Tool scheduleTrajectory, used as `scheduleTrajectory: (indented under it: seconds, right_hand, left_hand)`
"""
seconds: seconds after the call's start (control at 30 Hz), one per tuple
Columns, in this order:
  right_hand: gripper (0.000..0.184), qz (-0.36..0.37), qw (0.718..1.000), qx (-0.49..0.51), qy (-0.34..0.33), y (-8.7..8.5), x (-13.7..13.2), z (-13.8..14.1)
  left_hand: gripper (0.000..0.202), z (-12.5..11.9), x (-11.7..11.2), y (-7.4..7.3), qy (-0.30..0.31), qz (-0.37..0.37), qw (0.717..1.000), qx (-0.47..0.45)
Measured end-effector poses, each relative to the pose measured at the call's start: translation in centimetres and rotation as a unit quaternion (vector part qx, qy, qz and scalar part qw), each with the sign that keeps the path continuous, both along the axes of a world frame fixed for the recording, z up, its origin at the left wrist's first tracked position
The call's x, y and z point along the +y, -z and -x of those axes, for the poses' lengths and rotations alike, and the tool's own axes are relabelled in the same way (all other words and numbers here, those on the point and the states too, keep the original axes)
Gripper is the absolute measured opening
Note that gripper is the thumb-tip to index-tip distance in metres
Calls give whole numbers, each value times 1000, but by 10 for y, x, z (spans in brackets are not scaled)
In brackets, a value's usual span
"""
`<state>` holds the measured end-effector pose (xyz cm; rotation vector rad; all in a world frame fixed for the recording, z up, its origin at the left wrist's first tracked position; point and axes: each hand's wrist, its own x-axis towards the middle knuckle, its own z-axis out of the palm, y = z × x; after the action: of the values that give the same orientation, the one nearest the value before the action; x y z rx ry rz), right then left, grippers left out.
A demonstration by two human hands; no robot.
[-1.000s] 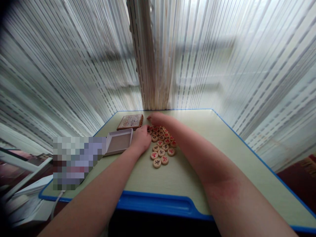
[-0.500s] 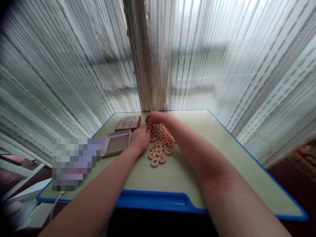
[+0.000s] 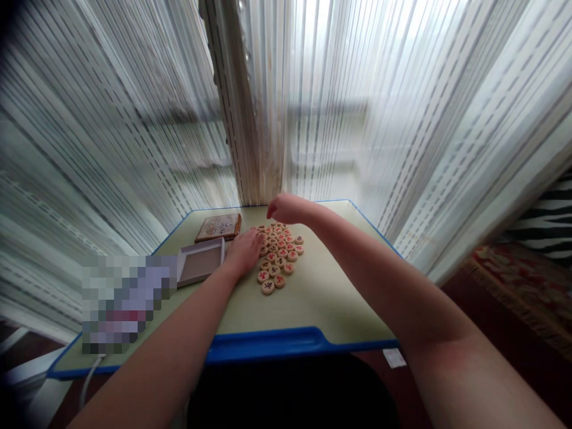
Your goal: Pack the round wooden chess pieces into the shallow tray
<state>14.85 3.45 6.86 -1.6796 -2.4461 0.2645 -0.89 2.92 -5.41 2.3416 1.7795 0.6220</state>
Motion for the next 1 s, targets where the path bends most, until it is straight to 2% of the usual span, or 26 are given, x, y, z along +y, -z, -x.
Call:
scheduleTrajectory:
  seconds: [0.1, 0.2, 0.27, 0.33, 0.43, 0.53, 0.6, 0.7, 0.87, 1.0]
  right_hand:
    - [35, -34, 997, 24, 71, 24, -19, -22]
    - [35, -82, 971, 111, 196, 54, -27, -50]
    - [35, -92, 959, 149, 222, 70, -28, -66]
    - [35, -51, 965, 166, 197, 78, -28, -74]
    - [35, -22, 979, 159, 123, 81, -29, -73]
    - [30, -50, 992, 117, 28, 82, -32, -63]
    - [32, -83, 992, 98, -4, 86, -32, -55]
    - [42, -107, 991, 84, -5, 94, -30, -48]
    - [39, -60, 995, 72, -25, 102, -23, -47]
    - [38, -80, 994, 75, 21, 101, -22, -50]
  left_hand:
    - [53, 0, -1, -1, -18, 11, 1000, -13]
    - [51, 0, -2, -2, -12, 5, 1000, -21]
    - [48, 1, -3, -3, 4, -18, 999, -31]
    - [42, 1, -6, -6, 35, -59, 996, -55]
    - [33, 2, -13, -12, 89, -132, 981, -112]
    - [27, 1, -20, -16, 115, -131, 979, -110]
    - [25, 1, -22, -16, 121, -115, 981, -100]
    - [27, 0, -20, -14, 111, -106, 983, -97]
    - [31, 0, -16, -13, 95, -98, 987, -80]
    - [32, 0, -16, -14, 87, -92, 990, -69]
